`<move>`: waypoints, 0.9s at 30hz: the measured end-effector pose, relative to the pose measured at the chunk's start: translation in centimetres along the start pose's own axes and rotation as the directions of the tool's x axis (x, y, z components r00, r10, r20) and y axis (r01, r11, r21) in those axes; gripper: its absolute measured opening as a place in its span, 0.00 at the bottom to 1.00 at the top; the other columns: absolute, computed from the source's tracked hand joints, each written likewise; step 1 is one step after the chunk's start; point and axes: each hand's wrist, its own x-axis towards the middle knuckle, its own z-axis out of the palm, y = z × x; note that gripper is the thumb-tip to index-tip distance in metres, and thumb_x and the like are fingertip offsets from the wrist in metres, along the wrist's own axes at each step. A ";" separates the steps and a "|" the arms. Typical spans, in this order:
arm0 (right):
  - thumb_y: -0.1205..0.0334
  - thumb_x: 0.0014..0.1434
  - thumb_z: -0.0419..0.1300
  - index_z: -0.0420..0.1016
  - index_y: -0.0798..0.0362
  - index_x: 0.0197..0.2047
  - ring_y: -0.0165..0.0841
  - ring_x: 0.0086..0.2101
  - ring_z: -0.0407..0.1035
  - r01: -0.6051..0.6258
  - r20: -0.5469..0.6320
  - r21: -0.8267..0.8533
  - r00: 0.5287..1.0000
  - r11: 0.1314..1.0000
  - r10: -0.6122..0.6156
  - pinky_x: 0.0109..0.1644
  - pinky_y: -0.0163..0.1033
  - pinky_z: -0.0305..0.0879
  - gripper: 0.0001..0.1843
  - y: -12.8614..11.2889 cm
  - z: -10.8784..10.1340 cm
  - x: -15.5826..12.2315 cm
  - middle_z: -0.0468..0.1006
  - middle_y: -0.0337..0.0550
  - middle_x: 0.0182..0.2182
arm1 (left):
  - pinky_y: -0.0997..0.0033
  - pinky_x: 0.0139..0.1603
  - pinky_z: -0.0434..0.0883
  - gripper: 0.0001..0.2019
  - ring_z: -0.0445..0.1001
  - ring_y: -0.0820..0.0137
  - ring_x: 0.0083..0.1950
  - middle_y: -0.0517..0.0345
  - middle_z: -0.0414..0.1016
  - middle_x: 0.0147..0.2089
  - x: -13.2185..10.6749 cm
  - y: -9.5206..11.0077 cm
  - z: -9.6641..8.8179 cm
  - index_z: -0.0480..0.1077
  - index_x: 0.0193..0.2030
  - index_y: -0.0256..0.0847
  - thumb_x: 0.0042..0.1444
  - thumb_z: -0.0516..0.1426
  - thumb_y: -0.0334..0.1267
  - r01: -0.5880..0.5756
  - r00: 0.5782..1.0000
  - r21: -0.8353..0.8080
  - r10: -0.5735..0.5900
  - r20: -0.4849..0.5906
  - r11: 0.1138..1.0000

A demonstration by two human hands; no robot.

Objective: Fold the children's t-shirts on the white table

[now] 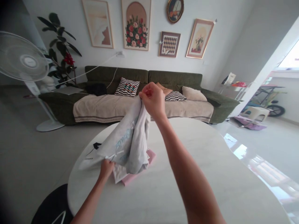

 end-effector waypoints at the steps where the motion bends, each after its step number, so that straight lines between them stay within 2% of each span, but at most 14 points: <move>1: 0.66 0.44 0.58 0.62 0.52 0.25 0.24 0.23 0.63 0.002 -0.038 -0.055 0.999 0.999 -0.004 0.27 0.30 0.59 0.06 0.1 -1.2 0.3 0.68 0.32 0.21 | 0.74 0.26 0.62 0.12 0.70 0.69 0.23 0.59 0.70 0.18 -0.5 -0.1 0.0 0.65 0.19 0.39 0.50 0.49 0.39 -0.003 0.998 0.025 0.001 0.058 1.000; 3: 0.66 0.43 0.59 0.63 0.52 0.25 0.24 0.23 0.63 -0.010 -0.068 -0.181 0.998 0.983 -0.002 0.26 0.30 0.58 0.06 0.7 -3.6 0.3 0.68 0.31 0.20 | 0.74 0.24 0.60 0.14 0.67 0.71 0.19 0.61 0.66 0.14 -1.8 0.3 0.2 0.63 0.15 0.40 0.49 0.51 0.40 -0.030 0.983 0.063 0.018 0.182 0.998; 5: 0.65 0.42 0.60 0.63 0.52 0.24 0.25 0.22 0.63 -0.026 -0.041 -0.327 0.999 0.945 0.013 0.27 0.31 0.58 0.07 1.4 -5.9 -0.7 0.68 0.31 0.19 | 0.74 0.26 0.60 0.12 0.67 0.71 0.20 0.62 0.67 0.16 -3.2 1.7 0.8 0.65 0.17 0.40 0.48 0.52 0.39 -0.161 0.954 0.108 0.127 0.272 0.981; 7: 0.65 0.42 0.60 0.63 0.52 0.23 0.25 0.22 0.63 -0.063 -0.048 -0.412 0.998 0.909 0.048 0.27 0.31 0.58 0.07 2.0 -8.0 -2.1 0.67 0.31 0.18 | 0.70 0.35 0.63 0.06 0.71 0.68 0.32 0.58 0.73 0.26 -4.1 3.7 2.0 0.70 0.26 0.40 0.48 0.53 0.36 -0.339 0.907 0.135 0.285 0.309 0.931; 8: 0.64 0.42 0.60 0.63 0.52 0.24 0.25 0.22 0.63 -0.094 -0.096 -0.412 0.994 0.906 0.059 0.27 0.32 0.58 0.07 2.2 -8.9 -2.9 0.68 0.31 0.18 | 0.66 0.41 0.62 0.06 0.70 0.65 0.40 0.56 0.74 0.34 -4.3 4.7 2.9 0.71 0.33 0.42 0.48 0.54 0.35 -0.424 0.879 0.157 0.363 0.310 0.892; 10: 0.63 0.44 0.60 0.63 0.52 0.25 0.26 0.22 0.64 -0.155 -0.226 -0.378 0.972 0.913 0.071 0.26 0.32 0.59 0.07 2.0 -10.5 -4.5 0.68 0.32 0.20 | 0.55 0.50 0.57 0.14 0.61 0.58 0.54 0.53 0.69 0.49 -4.1 6.0 4.8 0.70 0.42 0.46 0.45 0.57 0.35 -0.518 0.845 0.229 0.451 0.288 0.825; 11: 0.63 0.45 0.60 0.63 0.51 0.25 0.26 0.22 0.65 -0.174 -0.265 -0.383 0.962 0.907 0.073 0.26 0.32 0.60 0.07 1.7 -11.2 -5.2 0.69 0.32 0.21 | 0.51 0.52 0.54 0.17 0.57 0.56 0.57 0.53 0.66 0.53 -3.8 6.3 5.8 0.69 0.43 0.48 0.43 0.59 0.36 -0.523 0.847 0.275 0.456 0.272 0.807; 13: 0.63 0.45 0.60 0.64 0.51 0.25 0.27 0.23 0.66 -0.189 -0.253 -0.465 0.965 0.865 0.075 0.28 0.32 0.61 0.07 1.0 -12.5 -6.7 0.70 0.33 0.22 | 0.50 0.50 0.56 0.15 0.59 0.56 0.54 0.53 0.67 0.50 -2.9 6.0 7.5 0.70 0.40 0.48 0.43 0.60 0.35 -0.491 0.870 0.355 0.431 0.238 0.795; 16: 0.62 0.45 0.61 0.65 0.51 0.25 0.28 0.25 0.67 -0.210 -0.220 -0.576 0.971 0.790 0.098 0.31 0.34 0.63 0.07 0.3 -14.4 -8.6 0.70 0.34 0.22 | 0.61 0.45 0.62 0.10 0.66 0.64 0.44 0.56 0.70 0.39 -1.1 4.9 8.6 0.70 0.34 0.43 0.44 0.56 0.27 -0.413 0.911 0.370 0.379 0.165 0.832; 19: 0.59 0.45 0.61 0.65 0.51 0.25 0.29 0.25 0.68 -0.256 -0.255 -0.597 0.959 0.760 0.123 0.31 0.35 0.64 0.08 0.5 -16.3 -10.1 0.70 0.34 0.22 | 0.68 0.43 0.64 0.12 0.67 0.68 0.40 0.57 0.68 0.36 1.4 4.3 7.1 0.68 0.34 0.41 0.44 0.52 0.23 -0.347 0.931 0.348 0.364 0.017 0.871; 21: 0.58 0.45 0.62 0.66 0.51 0.26 0.29 0.25 0.68 -0.275 -0.269 -0.597 0.954 0.753 0.135 0.31 0.35 0.64 0.09 1.0 -17.2 -10.7 0.71 0.34 0.22 | 0.67 0.45 0.64 0.13 0.66 0.67 0.42 0.55 0.67 0.38 3.7 4.3 4.7 0.66 0.39 0.38 0.48 0.50 0.24 -0.271 0.933 0.339 0.332 -0.138 0.901; 24: 0.57 0.44 0.62 0.66 0.50 0.26 0.30 0.25 0.68 -0.289 -0.266 -0.598 0.951 0.748 0.156 0.32 0.36 0.64 0.09 1.7 -17.5 -11.3 0.71 0.34 0.23 | 0.62 0.50 0.61 0.16 0.63 0.62 0.49 0.46 0.64 0.45 6.6 4.0 0.3 0.62 0.47 0.33 0.52 0.46 0.27 -0.156 0.901 0.336 0.274 -0.337 0.929; 25: 0.56 0.45 0.62 0.66 0.50 0.26 0.30 0.25 0.68 -0.297 -0.270 -0.593 0.949 0.749 0.163 0.31 0.36 0.64 0.09 1.8 -17.4 -11.5 0.71 0.34 0.22 | 0.62 0.51 0.61 0.17 0.62 0.61 0.50 0.45 0.63 0.46 7.2 3.8 -0.8 0.61 0.49 0.32 0.52 0.45 0.28 -0.135 0.893 0.339 0.262 -0.365 0.931; 27: 0.56 0.45 0.62 0.66 0.50 0.26 0.30 0.24 0.68 -0.317 -0.281 -0.570 0.942 0.758 0.182 0.30 0.35 0.64 0.09 1.9 -17.1 -11.7 0.70 0.34 0.22 | 0.63 0.50 0.62 0.17 0.64 0.61 0.49 0.46 0.65 0.45 7.3 2.9 -2.2 0.63 0.48 0.33 0.51 0.47 0.30 -0.127 0.906 0.352 0.253 -0.341 0.928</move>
